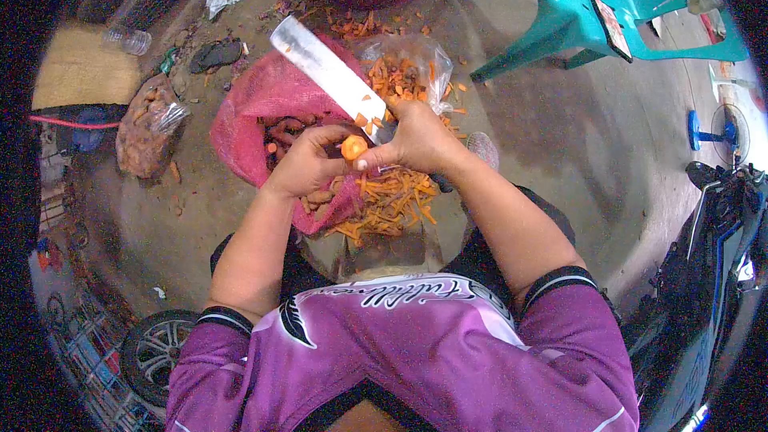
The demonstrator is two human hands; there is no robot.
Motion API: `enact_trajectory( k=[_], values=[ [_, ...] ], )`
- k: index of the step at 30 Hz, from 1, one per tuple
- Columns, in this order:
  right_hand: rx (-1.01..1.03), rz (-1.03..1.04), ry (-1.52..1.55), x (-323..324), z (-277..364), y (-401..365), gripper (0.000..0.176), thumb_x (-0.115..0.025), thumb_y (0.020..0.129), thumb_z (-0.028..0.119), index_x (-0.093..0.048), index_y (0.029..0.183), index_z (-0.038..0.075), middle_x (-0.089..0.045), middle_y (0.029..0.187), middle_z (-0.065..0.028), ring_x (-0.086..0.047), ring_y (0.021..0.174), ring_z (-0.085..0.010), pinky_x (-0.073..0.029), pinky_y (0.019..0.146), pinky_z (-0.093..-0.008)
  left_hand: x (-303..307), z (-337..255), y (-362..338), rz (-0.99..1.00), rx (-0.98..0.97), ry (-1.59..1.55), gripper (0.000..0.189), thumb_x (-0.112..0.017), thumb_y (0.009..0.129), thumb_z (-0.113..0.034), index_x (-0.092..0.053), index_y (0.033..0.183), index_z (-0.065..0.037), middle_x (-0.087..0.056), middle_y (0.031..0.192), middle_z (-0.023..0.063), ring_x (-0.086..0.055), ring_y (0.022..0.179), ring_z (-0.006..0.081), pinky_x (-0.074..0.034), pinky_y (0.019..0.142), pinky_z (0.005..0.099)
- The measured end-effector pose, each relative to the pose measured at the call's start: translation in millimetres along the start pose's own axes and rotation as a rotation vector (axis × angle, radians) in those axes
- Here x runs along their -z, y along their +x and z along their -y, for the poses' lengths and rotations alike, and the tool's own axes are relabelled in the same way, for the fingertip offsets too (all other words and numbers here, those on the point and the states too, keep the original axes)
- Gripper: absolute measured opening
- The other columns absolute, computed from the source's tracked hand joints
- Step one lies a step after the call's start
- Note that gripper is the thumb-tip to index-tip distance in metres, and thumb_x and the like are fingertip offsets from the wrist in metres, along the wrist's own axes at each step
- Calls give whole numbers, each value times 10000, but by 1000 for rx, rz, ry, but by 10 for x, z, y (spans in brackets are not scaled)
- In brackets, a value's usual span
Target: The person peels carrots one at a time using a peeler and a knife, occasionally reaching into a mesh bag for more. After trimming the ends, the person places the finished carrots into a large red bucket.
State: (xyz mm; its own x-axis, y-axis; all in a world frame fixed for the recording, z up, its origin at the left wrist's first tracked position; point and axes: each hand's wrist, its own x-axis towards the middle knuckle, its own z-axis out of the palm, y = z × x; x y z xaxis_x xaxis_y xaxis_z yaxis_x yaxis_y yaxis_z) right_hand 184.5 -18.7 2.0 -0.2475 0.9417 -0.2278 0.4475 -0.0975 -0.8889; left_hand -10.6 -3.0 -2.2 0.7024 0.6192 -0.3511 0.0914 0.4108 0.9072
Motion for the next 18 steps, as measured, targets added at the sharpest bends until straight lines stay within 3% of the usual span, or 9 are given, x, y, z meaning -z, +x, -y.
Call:
enact_trajectory(
  k=[6,10,15,18],
  values=[
    [123,65,-91,38,-18,-94,828,-772,394,529,-548,970,-22,-599,813,-194,-587,789,-296,-444,696,-347,-146,-313,-104,34,274,-88,454,-644,655,20,-491,1083,26,-559,1008,71,-525,941,152,-414,831,259],
    [119,102,-97,105,9,-134,782,-737,435,565,-565,942,-5,-593,798,-207,-586,787,-311,-445,693,-362,-154,-161,-42,91,129,-39,485,-653,638,12,-488,1094,23,-554,1023,77,-519,961,161,-398,858,276],
    [186,32,-188,70,-121,-126,721,-684,501,602,-587,884,-1,-589,731,-204,-584,714,-335,-452,654,-379,-193,-122,-35,49,74,-95,450,-643,647,7,-500,1073,23,-560,1008,78,-526,940,165,-407,849,286],
    [107,-37,-267,98,-3,-166,719,-644,534,627,-592,870,-6,-581,693,-207,-580,676,-343,-452,622,-400,-178,-50,-14,14,83,-77,392,-638,667,-6,-519,1040,20,-569,963,69,-542,888,161,-427,817,282]
  ],
)
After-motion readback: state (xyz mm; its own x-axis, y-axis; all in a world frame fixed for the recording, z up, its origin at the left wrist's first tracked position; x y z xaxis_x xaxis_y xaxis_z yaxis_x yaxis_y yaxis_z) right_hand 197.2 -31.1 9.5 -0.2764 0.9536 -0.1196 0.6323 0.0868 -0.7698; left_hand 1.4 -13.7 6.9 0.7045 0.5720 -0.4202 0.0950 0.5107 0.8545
